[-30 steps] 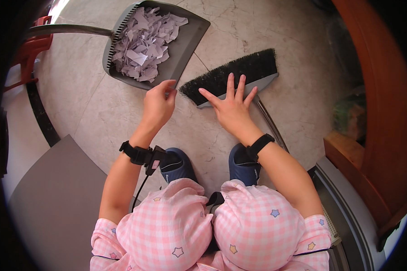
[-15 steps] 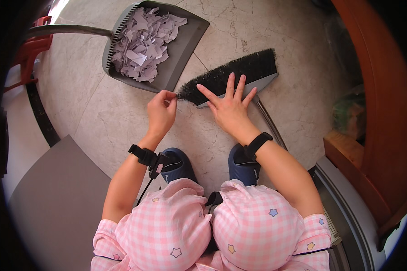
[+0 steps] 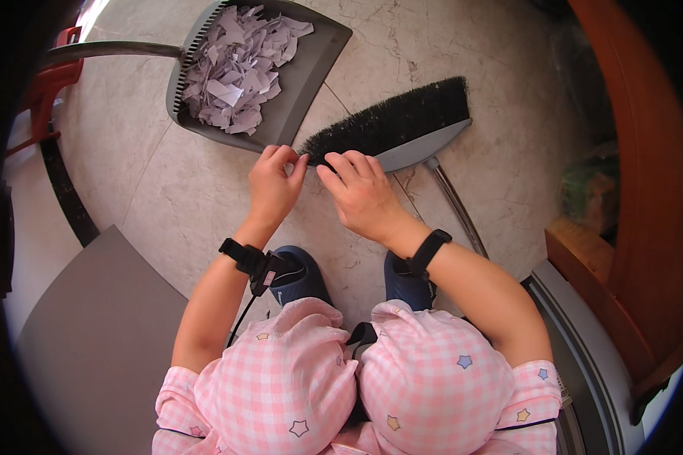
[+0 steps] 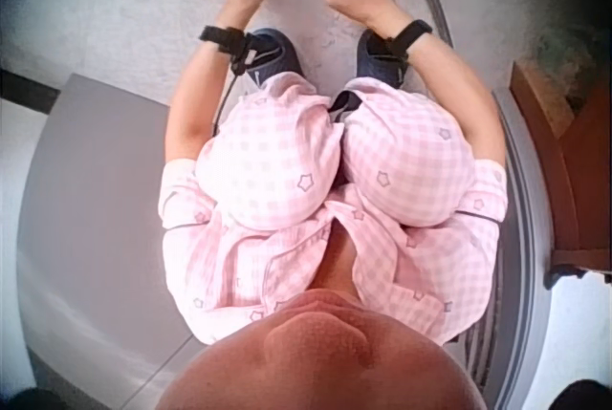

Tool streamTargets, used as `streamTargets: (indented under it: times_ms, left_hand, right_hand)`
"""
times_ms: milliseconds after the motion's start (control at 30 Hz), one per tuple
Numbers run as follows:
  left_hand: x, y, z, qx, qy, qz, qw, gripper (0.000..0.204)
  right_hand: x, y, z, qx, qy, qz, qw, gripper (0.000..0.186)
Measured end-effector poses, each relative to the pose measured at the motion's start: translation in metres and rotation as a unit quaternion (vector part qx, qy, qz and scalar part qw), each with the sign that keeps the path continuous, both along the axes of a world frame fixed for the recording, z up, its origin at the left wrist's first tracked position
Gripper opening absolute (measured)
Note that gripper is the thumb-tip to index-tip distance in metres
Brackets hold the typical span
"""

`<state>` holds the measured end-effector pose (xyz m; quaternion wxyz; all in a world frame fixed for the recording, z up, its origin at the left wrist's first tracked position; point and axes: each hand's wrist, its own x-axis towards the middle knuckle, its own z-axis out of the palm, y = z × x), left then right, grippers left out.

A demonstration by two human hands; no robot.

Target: The person clears debris from the bristles of a handheld broom by hand, dropping the debris into a dustpan.

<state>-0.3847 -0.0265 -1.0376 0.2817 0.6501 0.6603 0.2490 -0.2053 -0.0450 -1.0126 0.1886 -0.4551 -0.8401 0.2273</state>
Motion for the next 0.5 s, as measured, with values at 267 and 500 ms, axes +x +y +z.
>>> streamTargets:
  times_ms: [267, 500]
  left_hand:
    - [0.006, -0.003, -0.037, -0.040, -0.040, 0.002, 0.998, 0.017]
    - [0.017, -0.010, -0.040, -0.089, -0.123, 0.075, 0.985, 0.012]
  right_hand:
    - [0.007, 0.006, -0.044, -0.010, -0.095, 0.015, 0.995, 0.053]
    - [0.006, -0.006, -0.053, -0.012, -0.126, 0.007, 0.992, 0.058]
